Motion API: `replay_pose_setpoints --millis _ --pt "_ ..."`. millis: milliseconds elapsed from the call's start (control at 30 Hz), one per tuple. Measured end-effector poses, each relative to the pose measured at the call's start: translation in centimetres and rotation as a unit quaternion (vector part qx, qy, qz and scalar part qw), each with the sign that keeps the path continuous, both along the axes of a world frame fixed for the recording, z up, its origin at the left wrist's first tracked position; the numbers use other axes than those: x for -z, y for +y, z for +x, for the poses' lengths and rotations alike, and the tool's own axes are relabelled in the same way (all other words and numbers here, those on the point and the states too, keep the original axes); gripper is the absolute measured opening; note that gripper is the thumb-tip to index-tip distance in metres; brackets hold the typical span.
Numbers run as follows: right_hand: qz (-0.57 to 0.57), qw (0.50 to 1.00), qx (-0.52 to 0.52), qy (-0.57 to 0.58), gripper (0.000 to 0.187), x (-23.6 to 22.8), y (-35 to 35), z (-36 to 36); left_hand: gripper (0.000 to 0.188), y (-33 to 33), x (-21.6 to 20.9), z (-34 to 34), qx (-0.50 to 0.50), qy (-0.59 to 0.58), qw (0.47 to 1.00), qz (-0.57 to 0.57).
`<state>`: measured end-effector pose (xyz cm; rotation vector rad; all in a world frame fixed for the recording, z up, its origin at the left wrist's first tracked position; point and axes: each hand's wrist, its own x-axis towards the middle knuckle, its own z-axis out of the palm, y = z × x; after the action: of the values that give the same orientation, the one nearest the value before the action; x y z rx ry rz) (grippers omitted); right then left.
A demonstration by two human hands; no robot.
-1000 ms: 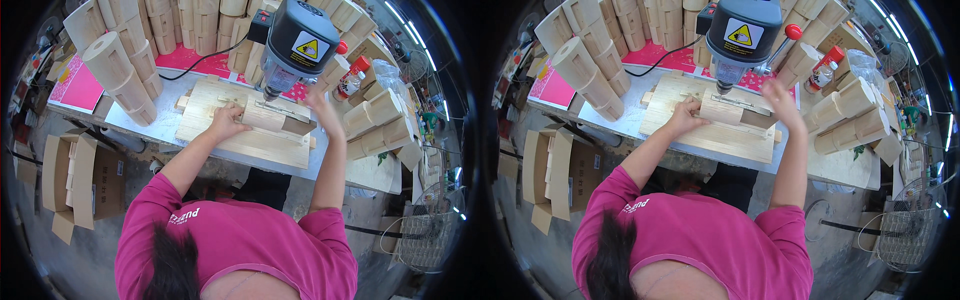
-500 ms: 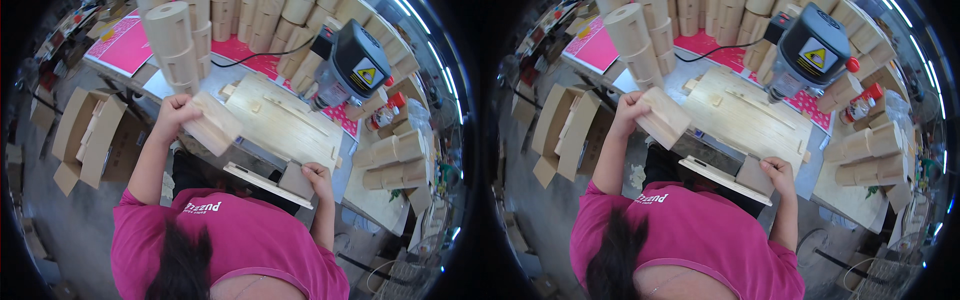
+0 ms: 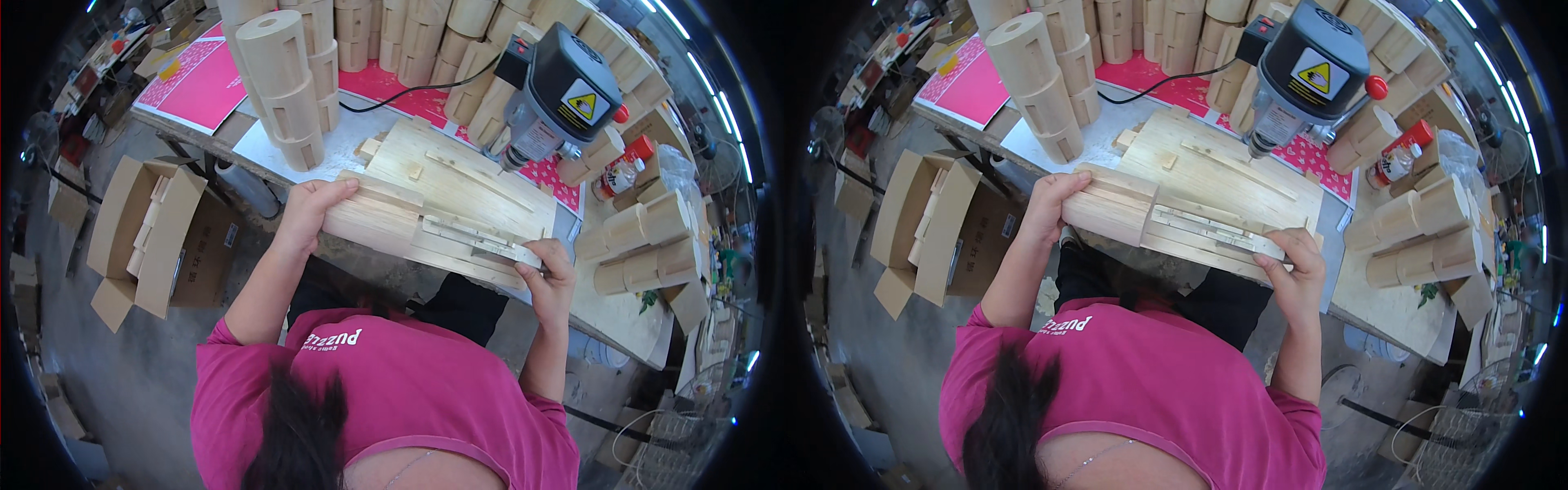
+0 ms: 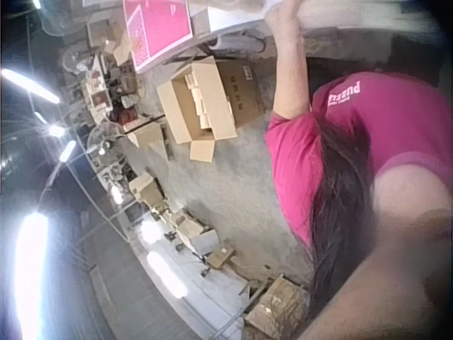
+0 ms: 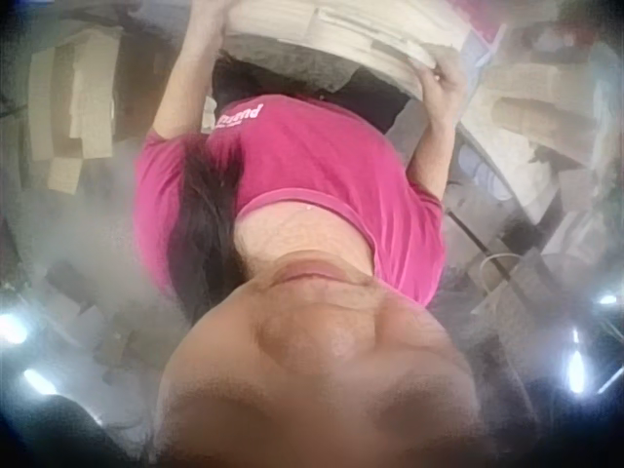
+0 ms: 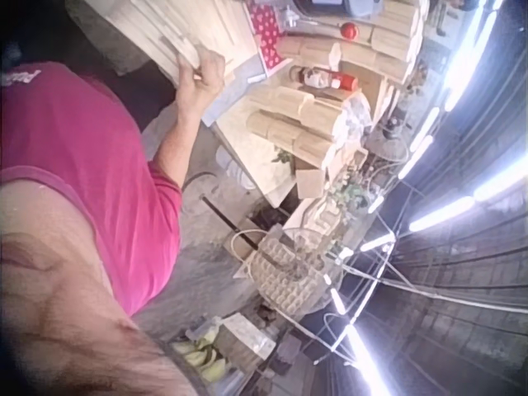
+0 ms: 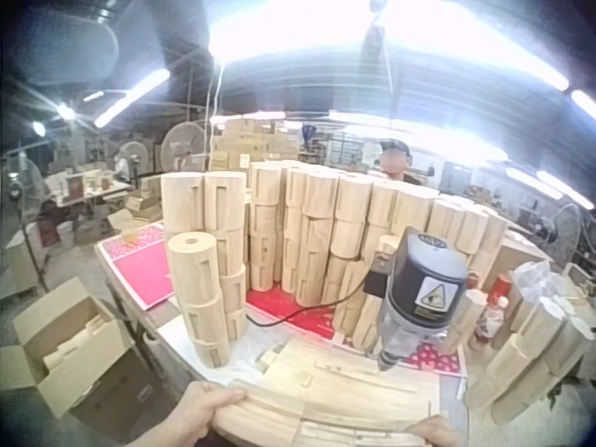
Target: The person is using a vertical drilling machine to mill or drill into wooden blocks, then inspecting and packing them into a cardboard box.
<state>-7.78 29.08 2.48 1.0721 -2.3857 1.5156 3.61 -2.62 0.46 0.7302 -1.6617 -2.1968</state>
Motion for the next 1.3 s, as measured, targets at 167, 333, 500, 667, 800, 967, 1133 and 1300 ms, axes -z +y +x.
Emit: replay_pose_setpoints --millis 167,333,500,667,800,967,1133,1300 --pt "-0.004 0.999 -0.005 -0.045 0.023 1.6 0.8 -0.8 0.029 1.8 1.0 -1.1 0.030 0.030 0.999 0.004" --pt "-0.035 0.988 -0.008 -0.148 0.023 2.9 1.3 -1.1 0.032 3.6 2.7 -3.0 0.073 0.046 0.996 -0.009" --pt "-0.035 0.988 0.009 -0.147 0.023 4.6 0.9 -1.9 0.042 6.0 2.6 -5.8 0.197 -0.004 0.980 -0.023" --pt "-0.028 0.993 0.048 -0.102 0.024 6.5 1.8 -3.7 0.050 6.5 3.8 -8.9 0.251 -0.014 0.961 -0.111" --pt "0.050 0.992 0.114 0.016 0.028 7.7 2.9 -6.0 0.053 6.9 8.1 -10.5 0.283 0.053 0.937 -0.197" --pt "0.055 0.986 0.147 0.051 0.030 7.3 3.0 -8.0 0.060 7.9 10.8 -12.0 0.154 0.131 0.816 -0.542" --pt "0.042 0.984 0.168 0.044 0.030 7.8 1.7 -11.1 0.062 7.2 10.8 -15.0 0.122 0.094 0.793 -0.589" --pt "0.036 0.989 0.136 0.038 0.031 8.3 0.0 -11.5 0.058 4.8 11.2 -15.3 0.152 0.119 0.786 -0.588"
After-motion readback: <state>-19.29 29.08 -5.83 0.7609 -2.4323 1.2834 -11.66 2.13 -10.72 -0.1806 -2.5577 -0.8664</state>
